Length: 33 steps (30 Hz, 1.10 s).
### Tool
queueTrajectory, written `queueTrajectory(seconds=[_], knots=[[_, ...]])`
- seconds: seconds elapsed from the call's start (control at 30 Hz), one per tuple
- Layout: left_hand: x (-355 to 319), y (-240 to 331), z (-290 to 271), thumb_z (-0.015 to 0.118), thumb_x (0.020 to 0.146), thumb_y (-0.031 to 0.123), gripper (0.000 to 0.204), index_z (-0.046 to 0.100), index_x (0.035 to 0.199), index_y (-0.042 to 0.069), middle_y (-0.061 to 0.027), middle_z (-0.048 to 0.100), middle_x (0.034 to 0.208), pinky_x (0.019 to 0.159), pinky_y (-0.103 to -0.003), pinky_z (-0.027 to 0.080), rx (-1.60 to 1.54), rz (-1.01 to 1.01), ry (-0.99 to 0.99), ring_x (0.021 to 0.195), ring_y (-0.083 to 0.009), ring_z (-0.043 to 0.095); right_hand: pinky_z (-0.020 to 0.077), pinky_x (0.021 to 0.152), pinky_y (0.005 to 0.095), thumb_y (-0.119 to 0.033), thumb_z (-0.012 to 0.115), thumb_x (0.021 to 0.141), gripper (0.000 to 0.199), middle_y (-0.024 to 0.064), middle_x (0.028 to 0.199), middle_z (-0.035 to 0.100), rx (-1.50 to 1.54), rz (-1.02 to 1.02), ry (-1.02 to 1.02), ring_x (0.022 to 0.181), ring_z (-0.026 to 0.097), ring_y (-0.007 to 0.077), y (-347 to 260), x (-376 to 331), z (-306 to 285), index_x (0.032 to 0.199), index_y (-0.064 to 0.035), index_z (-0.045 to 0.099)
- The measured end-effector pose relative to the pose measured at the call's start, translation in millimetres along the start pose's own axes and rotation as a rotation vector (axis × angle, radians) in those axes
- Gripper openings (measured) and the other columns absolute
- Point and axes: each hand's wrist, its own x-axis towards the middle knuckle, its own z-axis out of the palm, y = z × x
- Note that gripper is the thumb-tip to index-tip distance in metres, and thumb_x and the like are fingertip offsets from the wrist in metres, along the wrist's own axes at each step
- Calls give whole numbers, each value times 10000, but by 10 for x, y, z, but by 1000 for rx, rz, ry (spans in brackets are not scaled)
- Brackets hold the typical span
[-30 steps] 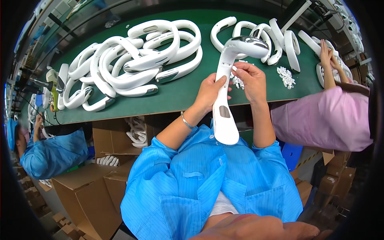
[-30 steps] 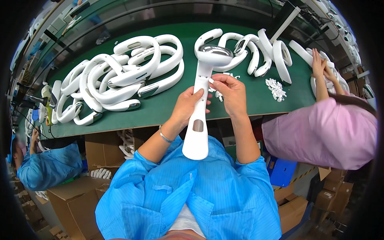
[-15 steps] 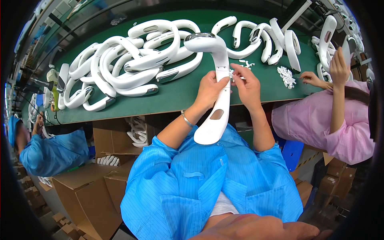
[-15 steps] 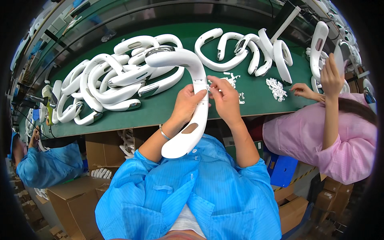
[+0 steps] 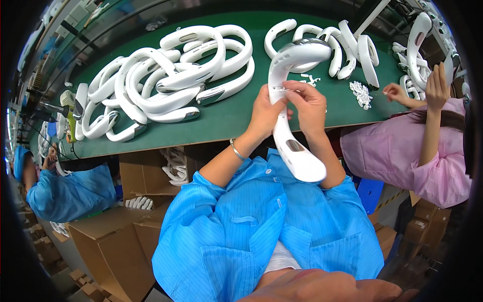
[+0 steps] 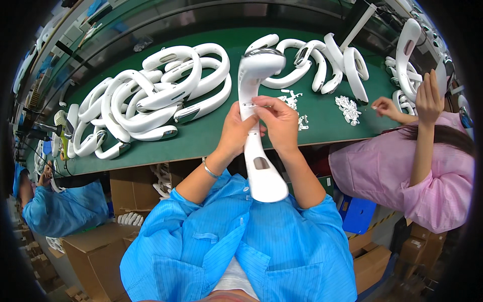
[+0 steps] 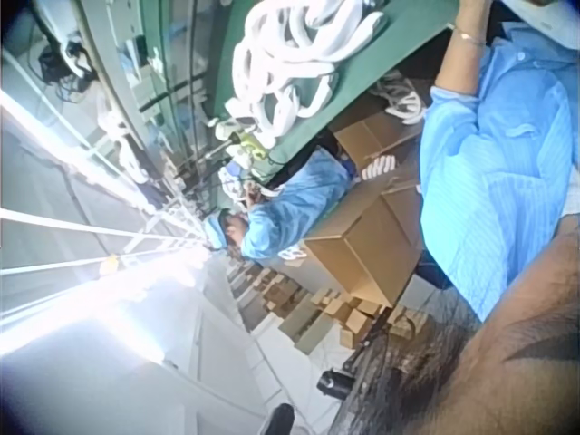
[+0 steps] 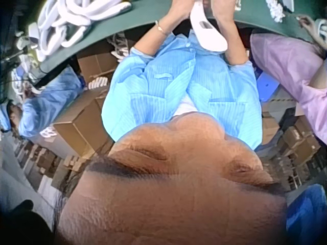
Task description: The recorder is assembling components of white wearable neck fans at a factory workstation, attaching small plastic clips and housing pieces.
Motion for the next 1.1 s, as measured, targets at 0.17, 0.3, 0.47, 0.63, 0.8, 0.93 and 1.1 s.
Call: queueTrajectory(seconds=[0.17,0.3,0.47,0.63,0.8,0.93,1.1], knots=[[-33,-96,40,530,878,-8,322,382,1161,35,-94,545,927,547,-264,513,10,102,-79,648,-142,590,400,430,173,33,659,775,140,31,871,624,-103,-189,67,615,531,41,171,-14,-16,909,-4,659],[-66,-122,57,521,885,18,325,379,1177,35,-94,548,931,554,-280,512,2,179,-82,645,-150,590,461,695,202,88,642,744,137,43,980,590,11,91,108,763,567,88,70,-112,1,854,7,653],[-124,-95,43,441,932,156,310,373,1216,51,-115,582,896,572,-309,532,-112,126,-166,655,-193,611,483,714,239,90,653,728,167,87,920,636,113,112,77,787,599,133,84,-94,-98,879,22,632],[-155,-141,52,376,994,260,268,432,1142,44,-89,600,870,561,-252,514,-103,91,-155,636,-125,602,380,379,180,49,578,803,296,29,776,610,74,119,-4,487,493,30,-30,-76,-119,1092,1,538],[-176,-179,114,428,943,168,280,560,1069,-44,-184,639,793,571,-336,561,-89,88,-66,649,-234,650,330,376,163,42,569,809,257,46,816,633,209,116,-172,464,442,23,-46,-75,-199,1064,22,592],[-185,-87,190,420,991,220,230,487,1050,8,-70,607,818,574,-242,523,231,360,-80,641,-102,598,458,479,182,39,468,791,284,33,834,644,371,-20,-18,611,578,57,88,-135,-171,1038,15,607],[-87,-206,164,433,986,254,282,506,1070,-5,-94,623,817,580,-264,537,158,188,-77,665,-147,630,410,446,162,8,583,812,263,81,874,666,333,209,-70,576,558,48,148,-68,-316,1073,31,607]])
